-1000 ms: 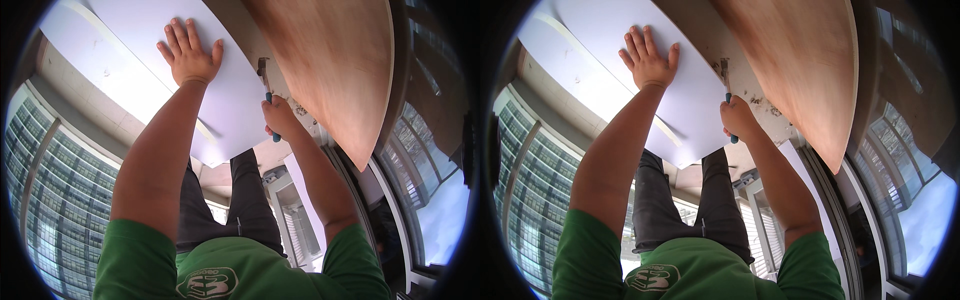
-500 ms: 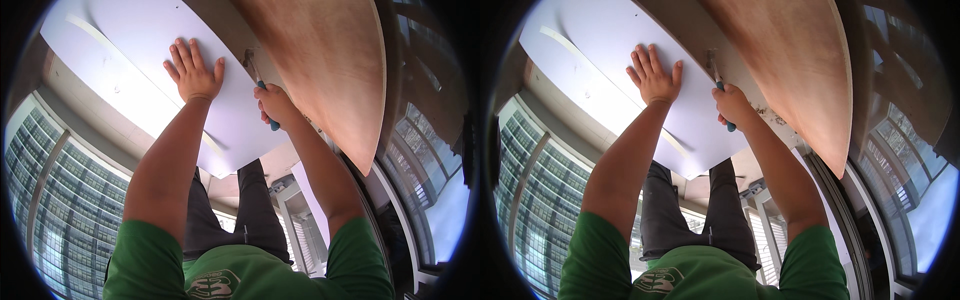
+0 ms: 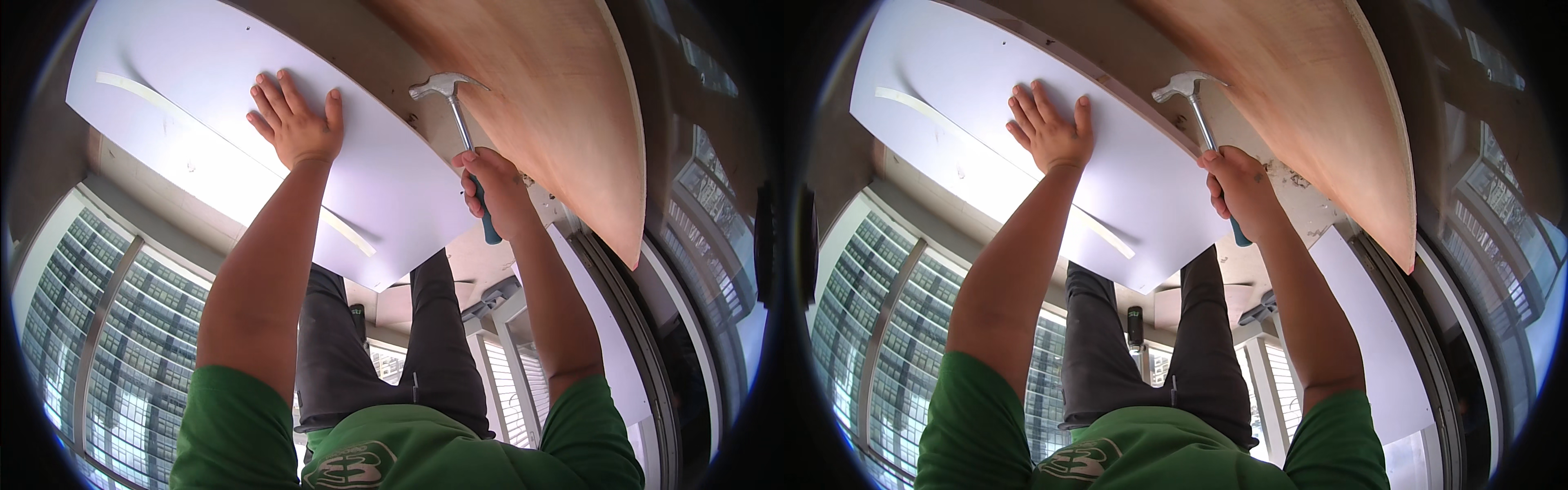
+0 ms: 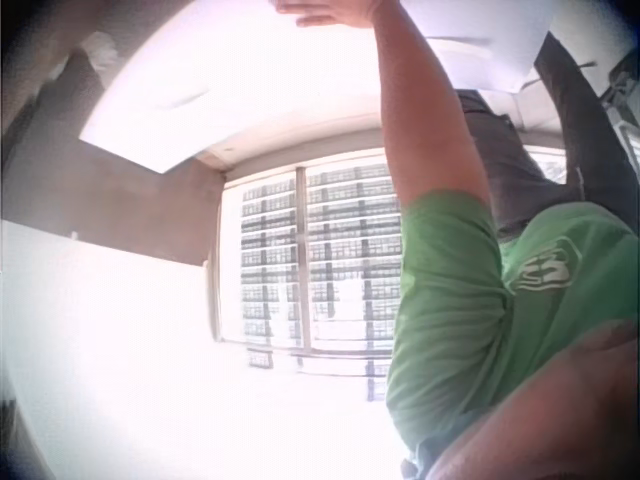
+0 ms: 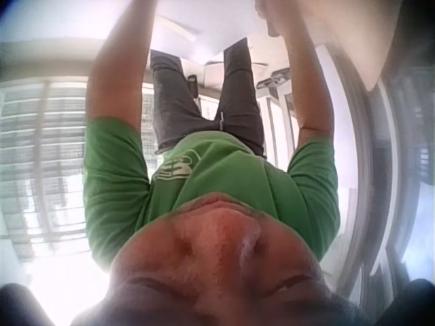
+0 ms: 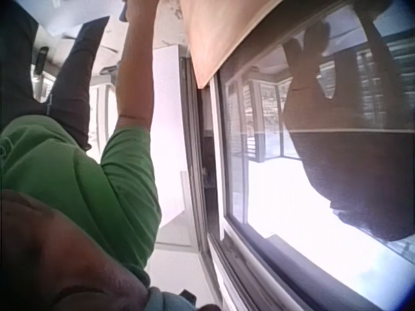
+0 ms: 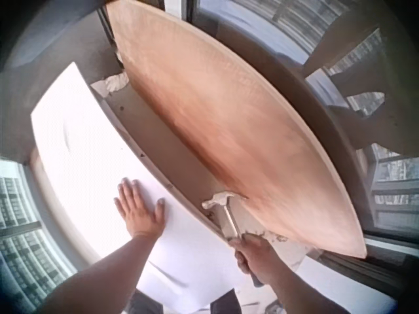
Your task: The person hammers a wooden panel back onto a white cabinet using a hammer, then uses the back of the hammer to pry and adjust the board.
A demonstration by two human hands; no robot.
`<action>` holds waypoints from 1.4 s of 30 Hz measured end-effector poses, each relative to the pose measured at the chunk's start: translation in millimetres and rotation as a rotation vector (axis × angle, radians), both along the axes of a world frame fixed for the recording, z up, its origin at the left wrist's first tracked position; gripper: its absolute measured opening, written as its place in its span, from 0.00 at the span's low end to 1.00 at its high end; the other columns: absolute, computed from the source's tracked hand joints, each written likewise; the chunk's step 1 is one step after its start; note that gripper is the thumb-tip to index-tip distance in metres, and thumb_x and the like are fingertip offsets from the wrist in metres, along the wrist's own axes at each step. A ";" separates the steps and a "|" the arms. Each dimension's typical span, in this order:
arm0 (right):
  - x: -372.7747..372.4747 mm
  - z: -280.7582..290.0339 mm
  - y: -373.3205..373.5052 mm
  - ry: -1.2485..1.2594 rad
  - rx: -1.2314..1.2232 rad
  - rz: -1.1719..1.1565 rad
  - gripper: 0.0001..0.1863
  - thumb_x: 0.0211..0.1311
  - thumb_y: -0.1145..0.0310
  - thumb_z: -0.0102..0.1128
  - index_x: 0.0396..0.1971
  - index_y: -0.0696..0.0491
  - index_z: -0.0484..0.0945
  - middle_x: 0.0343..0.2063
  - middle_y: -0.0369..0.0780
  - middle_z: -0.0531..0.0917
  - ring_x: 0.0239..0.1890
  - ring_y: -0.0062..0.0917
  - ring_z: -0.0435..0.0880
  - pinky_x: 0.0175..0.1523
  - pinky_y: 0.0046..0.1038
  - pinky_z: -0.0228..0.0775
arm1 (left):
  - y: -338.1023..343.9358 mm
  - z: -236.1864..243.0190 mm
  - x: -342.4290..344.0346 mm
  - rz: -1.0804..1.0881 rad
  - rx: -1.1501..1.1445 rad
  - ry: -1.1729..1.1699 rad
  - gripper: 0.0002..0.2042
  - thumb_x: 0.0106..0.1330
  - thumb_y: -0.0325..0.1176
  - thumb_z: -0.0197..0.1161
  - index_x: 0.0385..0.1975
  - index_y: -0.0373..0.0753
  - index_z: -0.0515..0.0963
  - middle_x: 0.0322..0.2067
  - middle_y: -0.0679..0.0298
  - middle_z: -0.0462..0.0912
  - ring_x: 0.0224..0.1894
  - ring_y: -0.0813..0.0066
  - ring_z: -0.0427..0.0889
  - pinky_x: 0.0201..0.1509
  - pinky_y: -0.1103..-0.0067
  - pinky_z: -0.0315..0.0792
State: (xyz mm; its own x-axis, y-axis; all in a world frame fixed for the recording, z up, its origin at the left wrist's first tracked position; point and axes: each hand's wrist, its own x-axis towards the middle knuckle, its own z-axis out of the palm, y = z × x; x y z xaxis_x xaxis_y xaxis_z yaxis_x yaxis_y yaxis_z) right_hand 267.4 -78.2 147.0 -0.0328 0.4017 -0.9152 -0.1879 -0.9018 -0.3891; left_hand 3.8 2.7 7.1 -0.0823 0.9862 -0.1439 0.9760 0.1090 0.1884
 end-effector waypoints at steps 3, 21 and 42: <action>-6.2 -3.5 -12.3 -0.042 -0.062 -0.012 0.10 0.73 0.66 0.50 0.40 0.57 0.74 0.22 0.34 0.72 0.18 0.18 0.71 0.23 0.23 0.65 | 0.3 0.6 -0.6 0.006 0.003 -0.009 0.45 0.69 0.67 0.44 0.77 0.41 0.46 0.78 0.52 0.39 0.81 0.56 0.34 0.80 0.54 0.27; -29.0 -22.3 -42.0 -0.223 -0.278 -0.003 0.14 0.73 0.59 0.48 0.36 0.56 0.72 0.18 0.35 0.71 0.13 0.22 0.73 0.18 0.26 0.66 | 144.3 -25.7 -91.3 -0.059 0.294 -0.002 0.37 0.73 0.66 0.37 0.73 0.47 0.57 0.76 0.57 0.53 0.78 0.58 0.47 0.78 0.49 0.37; -89.4 -38.4 76.7 -0.296 -0.432 0.520 0.15 0.75 0.60 0.43 0.38 0.58 0.68 0.19 0.38 0.72 0.13 0.23 0.74 0.18 0.27 0.70 | 132.8 -12.7 -73.8 -0.033 0.180 -0.004 0.37 0.74 0.65 0.36 0.77 0.49 0.49 0.78 0.59 0.45 0.80 0.59 0.40 0.80 0.55 0.29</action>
